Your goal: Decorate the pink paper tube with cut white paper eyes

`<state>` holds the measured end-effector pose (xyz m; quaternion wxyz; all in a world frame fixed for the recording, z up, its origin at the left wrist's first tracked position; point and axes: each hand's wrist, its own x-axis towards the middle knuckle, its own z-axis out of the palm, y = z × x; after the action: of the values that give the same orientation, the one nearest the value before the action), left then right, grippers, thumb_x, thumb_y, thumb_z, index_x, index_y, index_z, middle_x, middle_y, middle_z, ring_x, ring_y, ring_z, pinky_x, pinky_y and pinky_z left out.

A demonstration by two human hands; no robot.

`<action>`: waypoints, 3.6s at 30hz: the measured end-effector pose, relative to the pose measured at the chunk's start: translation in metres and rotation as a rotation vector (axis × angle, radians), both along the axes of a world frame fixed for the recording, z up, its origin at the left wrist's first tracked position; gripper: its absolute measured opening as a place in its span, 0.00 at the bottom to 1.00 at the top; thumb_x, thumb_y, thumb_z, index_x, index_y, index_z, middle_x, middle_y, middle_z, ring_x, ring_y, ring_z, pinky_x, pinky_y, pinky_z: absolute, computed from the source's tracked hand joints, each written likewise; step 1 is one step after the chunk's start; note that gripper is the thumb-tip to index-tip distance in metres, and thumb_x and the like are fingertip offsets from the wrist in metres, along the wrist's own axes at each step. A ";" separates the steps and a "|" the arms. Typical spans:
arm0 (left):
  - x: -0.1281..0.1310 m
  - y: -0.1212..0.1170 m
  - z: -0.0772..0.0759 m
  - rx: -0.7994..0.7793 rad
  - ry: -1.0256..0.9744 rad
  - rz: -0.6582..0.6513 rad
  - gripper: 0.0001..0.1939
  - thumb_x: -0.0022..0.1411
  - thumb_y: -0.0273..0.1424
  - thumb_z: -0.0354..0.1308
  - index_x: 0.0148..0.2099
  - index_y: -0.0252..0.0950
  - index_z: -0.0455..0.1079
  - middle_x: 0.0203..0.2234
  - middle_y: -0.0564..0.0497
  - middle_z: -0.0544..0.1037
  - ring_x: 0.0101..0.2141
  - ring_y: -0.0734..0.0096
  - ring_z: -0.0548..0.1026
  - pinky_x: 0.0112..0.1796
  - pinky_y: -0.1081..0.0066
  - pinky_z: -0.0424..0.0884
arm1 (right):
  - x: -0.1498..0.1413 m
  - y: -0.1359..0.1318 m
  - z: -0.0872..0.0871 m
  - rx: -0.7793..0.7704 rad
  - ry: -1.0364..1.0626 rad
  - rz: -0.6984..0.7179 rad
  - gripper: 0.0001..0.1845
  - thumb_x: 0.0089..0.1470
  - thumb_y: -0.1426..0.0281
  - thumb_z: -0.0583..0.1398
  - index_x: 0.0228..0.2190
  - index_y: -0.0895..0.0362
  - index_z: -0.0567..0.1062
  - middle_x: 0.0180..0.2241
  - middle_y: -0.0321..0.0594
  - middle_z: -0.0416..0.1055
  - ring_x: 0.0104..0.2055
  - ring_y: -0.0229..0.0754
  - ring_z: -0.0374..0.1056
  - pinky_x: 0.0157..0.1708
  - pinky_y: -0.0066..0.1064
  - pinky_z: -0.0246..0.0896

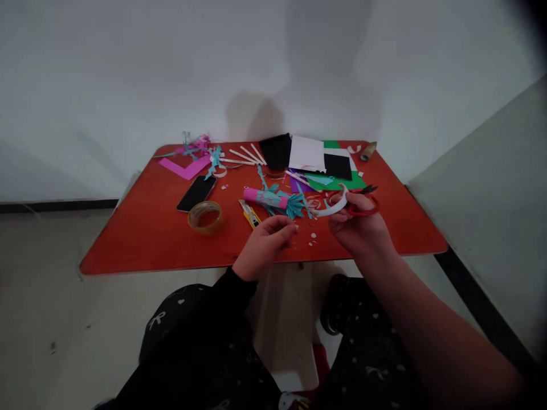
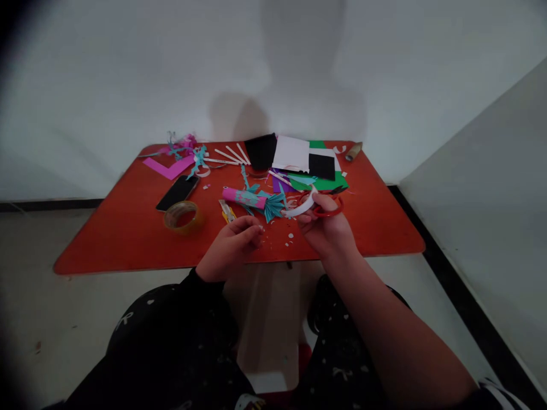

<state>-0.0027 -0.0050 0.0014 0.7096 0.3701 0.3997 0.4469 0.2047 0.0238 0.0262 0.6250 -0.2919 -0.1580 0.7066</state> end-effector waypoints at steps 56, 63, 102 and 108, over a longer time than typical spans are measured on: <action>-0.004 0.011 -0.002 0.537 0.560 0.008 0.09 0.65 0.34 0.59 0.42 0.37 0.78 0.46 0.43 0.79 0.41 0.64 0.77 0.43 0.66 0.72 | -0.031 0.004 0.003 -0.077 0.147 0.083 0.13 0.47 0.78 0.69 0.29 0.55 0.70 0.23 0.28 0.71 0.18 0.25 0.58 0.17 0.11 0.63; -0.002 0.007 -0.001 0.526 0.598 -0.061 0.12 0.65 0.37 0.58 0.33 0.36 0.76 0.33 0.47 0.79 0.35 0.66 0.75 0.39 0.68 0.71 | -0.026 0.006 0.001 -0.099 0.173 0.079 0.11 0.49 0.78 0.67 0.28 0.55 0.70 0.25 0.29 0.72 0.18 0.25 0.60 0.17 0.13 0.63; -0.004 0.011 0.007 -0.027 -0.242 0.281 0.20 0.47 0.36 0.76 0.40 0.34 0.74 0.28 0.55 0.76 0.24 0.80 0.71 0.28 0.75 0.72 | -0.031 -0.002 -0.010 0.090 -0.454 0.213 0.22 0.45 0.61 0.75 0.36 0.55 0.72 0.31 0.31 0.67 0.26 0.31 0.63 0.27 0.27 0.75; -0.012 0.010 0.013 -0.048 -0.330 0.274 0.16 0.52 0.33 0.74 0.39 0.35 0.73 0.29 0.53 0.76 0.25 0.79 0.70 0.26 0.76 0.70 | -0.020 -0.028 0.002 0.292 -0.812 0.629 0.24 0.55 0.61 0.69 0.50 0.52 0.68 0.41 0.38 0.68 0.38 0.39 0.71 0.38 0.35 0.75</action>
<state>-0.0150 0.0053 0.0140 0.7068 0.2170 0.3351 0.5840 0.1843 -0.0037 0.0277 0.3059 -0.3904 -0.5636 0.6606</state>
